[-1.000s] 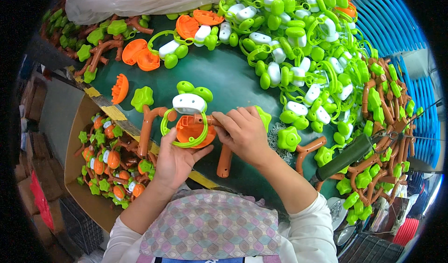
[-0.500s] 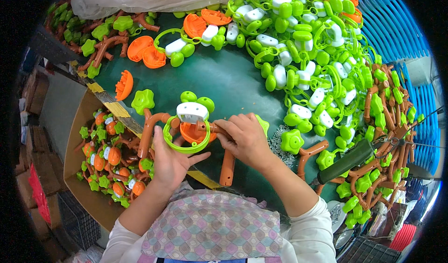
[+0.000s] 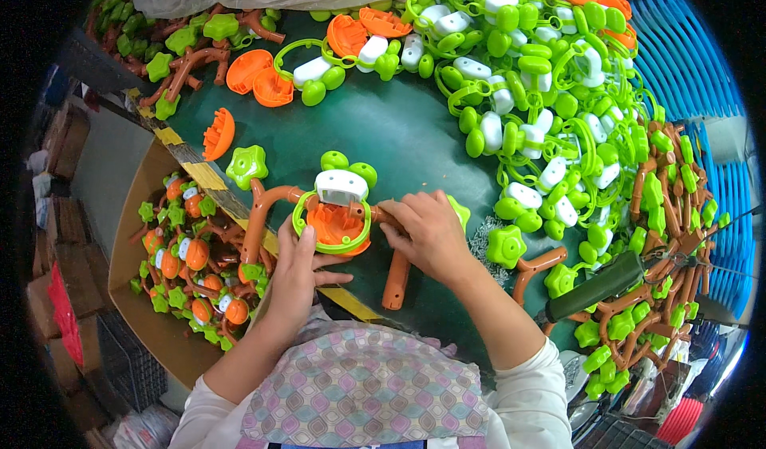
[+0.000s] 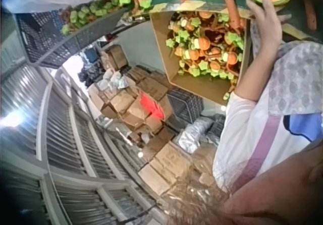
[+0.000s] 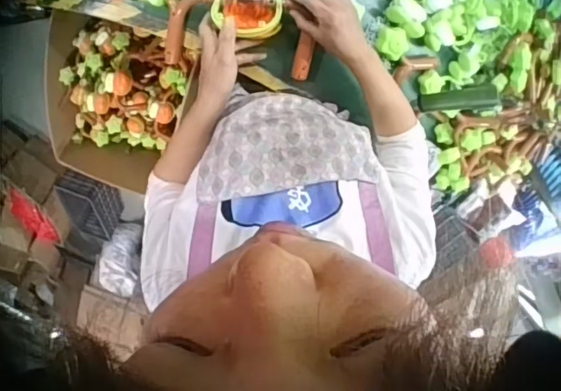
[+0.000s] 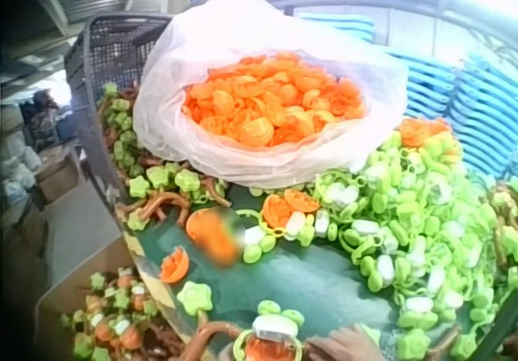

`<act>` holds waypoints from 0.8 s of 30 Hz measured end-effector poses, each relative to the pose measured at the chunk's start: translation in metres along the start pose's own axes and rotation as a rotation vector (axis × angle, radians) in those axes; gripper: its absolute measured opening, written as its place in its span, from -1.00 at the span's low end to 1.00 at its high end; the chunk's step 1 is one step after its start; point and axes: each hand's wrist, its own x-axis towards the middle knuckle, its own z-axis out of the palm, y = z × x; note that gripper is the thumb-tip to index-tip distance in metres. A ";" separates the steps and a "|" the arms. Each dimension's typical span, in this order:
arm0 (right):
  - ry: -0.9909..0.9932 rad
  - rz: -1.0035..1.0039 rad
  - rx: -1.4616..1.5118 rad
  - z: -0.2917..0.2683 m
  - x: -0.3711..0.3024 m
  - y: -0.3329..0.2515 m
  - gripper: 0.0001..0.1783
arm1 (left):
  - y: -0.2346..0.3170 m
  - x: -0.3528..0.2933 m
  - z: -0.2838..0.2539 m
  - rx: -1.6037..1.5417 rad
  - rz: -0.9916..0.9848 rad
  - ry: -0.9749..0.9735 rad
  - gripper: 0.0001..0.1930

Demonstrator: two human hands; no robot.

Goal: The person assembles small plastic toy components on a green worktable. They pick up orange and green plastic parts, align them, and use a green power drill to fasten them together. Completed units are placed into a cardboard box below the table.

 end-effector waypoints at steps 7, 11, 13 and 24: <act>0.109 -0.009 -0.002 -0.003 -0.007 -0.013 -0.59 | -0.002 0.006 0.007 -0.038 0.025 0.021 -0.34; 0.192 0.015 -0.048 -0.005 -0.011 -0.018 -0.57 | 0.001 -0.001 -0.007 0.057 -0.028 0.041 -0.19; 0.186 0.042 -0.050 -0.005 -0.011 -0.017 -0.57 | 0.005 -0.002 -0.011 0.059 0.009 0.085 -0.17; 0.068 -0.020 -0.012 0.007 -0.010 -0.013 -0.57 | -0.005 0.013 -0.009 -0.026 -0.030 0.026 -0.44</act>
